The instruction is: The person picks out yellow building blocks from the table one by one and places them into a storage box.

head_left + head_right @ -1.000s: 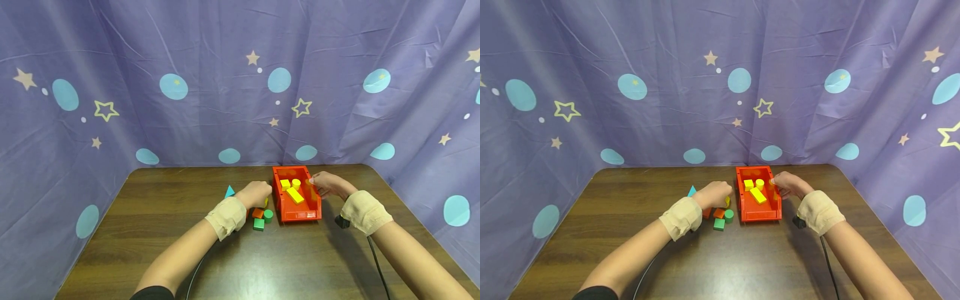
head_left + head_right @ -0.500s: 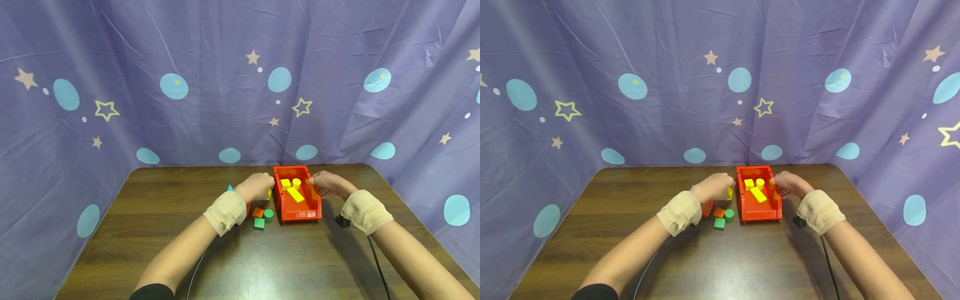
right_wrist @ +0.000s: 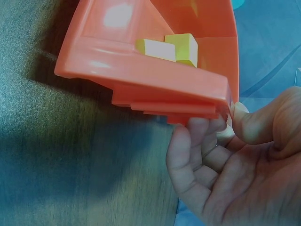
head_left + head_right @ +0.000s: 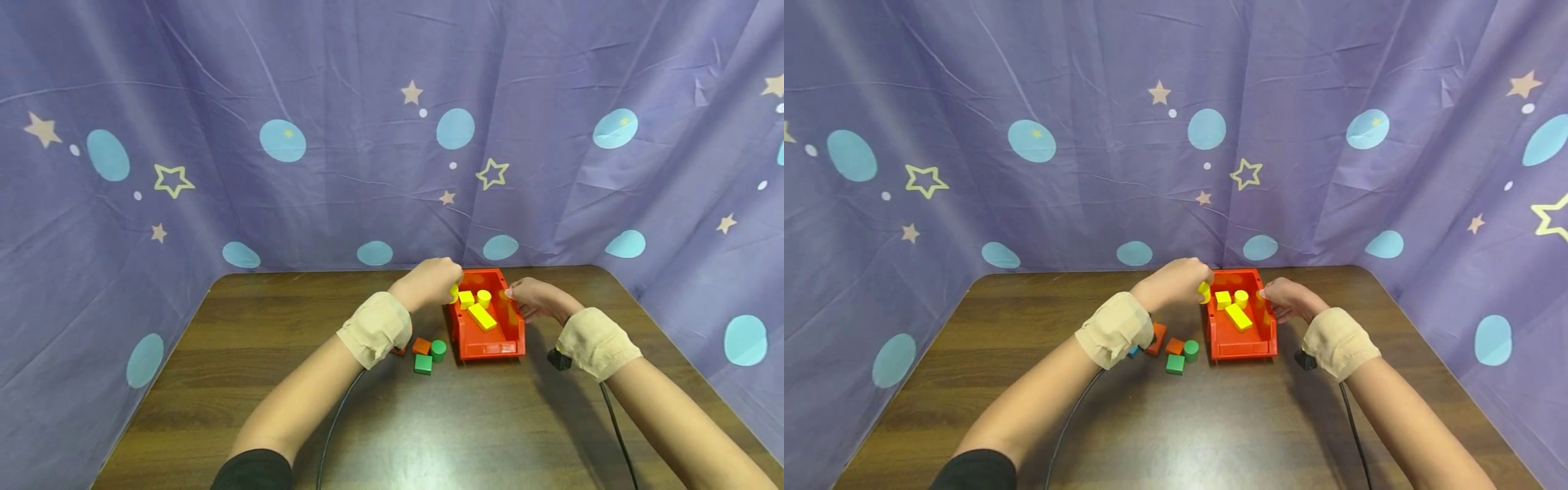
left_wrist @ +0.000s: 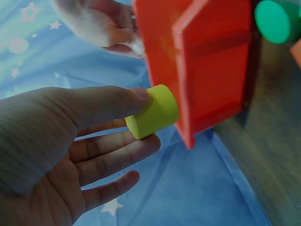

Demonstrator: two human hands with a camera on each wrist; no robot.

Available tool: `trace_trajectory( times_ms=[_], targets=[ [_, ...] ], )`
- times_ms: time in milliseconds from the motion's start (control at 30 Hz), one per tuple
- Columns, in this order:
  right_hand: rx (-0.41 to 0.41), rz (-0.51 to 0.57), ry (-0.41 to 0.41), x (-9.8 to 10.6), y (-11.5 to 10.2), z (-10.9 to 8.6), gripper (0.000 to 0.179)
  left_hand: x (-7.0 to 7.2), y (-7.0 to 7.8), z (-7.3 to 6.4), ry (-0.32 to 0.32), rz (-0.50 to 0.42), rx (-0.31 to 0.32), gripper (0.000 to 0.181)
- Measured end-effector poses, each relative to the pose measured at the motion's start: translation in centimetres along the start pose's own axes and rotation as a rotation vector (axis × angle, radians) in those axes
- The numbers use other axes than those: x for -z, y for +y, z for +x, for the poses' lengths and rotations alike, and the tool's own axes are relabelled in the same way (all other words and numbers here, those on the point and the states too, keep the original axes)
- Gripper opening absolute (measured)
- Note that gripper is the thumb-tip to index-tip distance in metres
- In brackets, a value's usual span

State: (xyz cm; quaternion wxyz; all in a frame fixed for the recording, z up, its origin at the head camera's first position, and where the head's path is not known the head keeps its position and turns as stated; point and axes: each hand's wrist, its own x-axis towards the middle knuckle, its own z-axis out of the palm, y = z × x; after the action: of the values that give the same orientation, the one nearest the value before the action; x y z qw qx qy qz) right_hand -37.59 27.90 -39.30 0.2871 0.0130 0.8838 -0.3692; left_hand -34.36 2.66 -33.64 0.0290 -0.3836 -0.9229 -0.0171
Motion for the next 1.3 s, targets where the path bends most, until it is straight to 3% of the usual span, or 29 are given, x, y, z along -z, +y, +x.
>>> trace_trajectory(
  times_ms=[300, 700, 967, 1300],
  targets=[
    [0.013, -0.006, 0.0, 0.2, 0.0, -0.1, 0.053, 1.4, 0.8, 1.7, -0.011, 0.009, 0.01, 0.006],
    [-0.028, -0.014, 0.011, 0.0, 0.0, 0.0, 0.048, 1.3, 1.9, 4.1, -0.03, -0.002, 0.001, 0.008],
    [0.003, -0.012, 0.001, 0.1, 0.1, 0.1, 0.055, 2.2, 2.7, 5.8, -0.109, -0.02, 0.058, 0.014],
    [0.008, 0.001, -0.004, 0.3, 0.2, 0.4, 0.049, 2.8, 3.3, 7.4, -0.201, -0.015, 0.154, 0.016]
  ],
)
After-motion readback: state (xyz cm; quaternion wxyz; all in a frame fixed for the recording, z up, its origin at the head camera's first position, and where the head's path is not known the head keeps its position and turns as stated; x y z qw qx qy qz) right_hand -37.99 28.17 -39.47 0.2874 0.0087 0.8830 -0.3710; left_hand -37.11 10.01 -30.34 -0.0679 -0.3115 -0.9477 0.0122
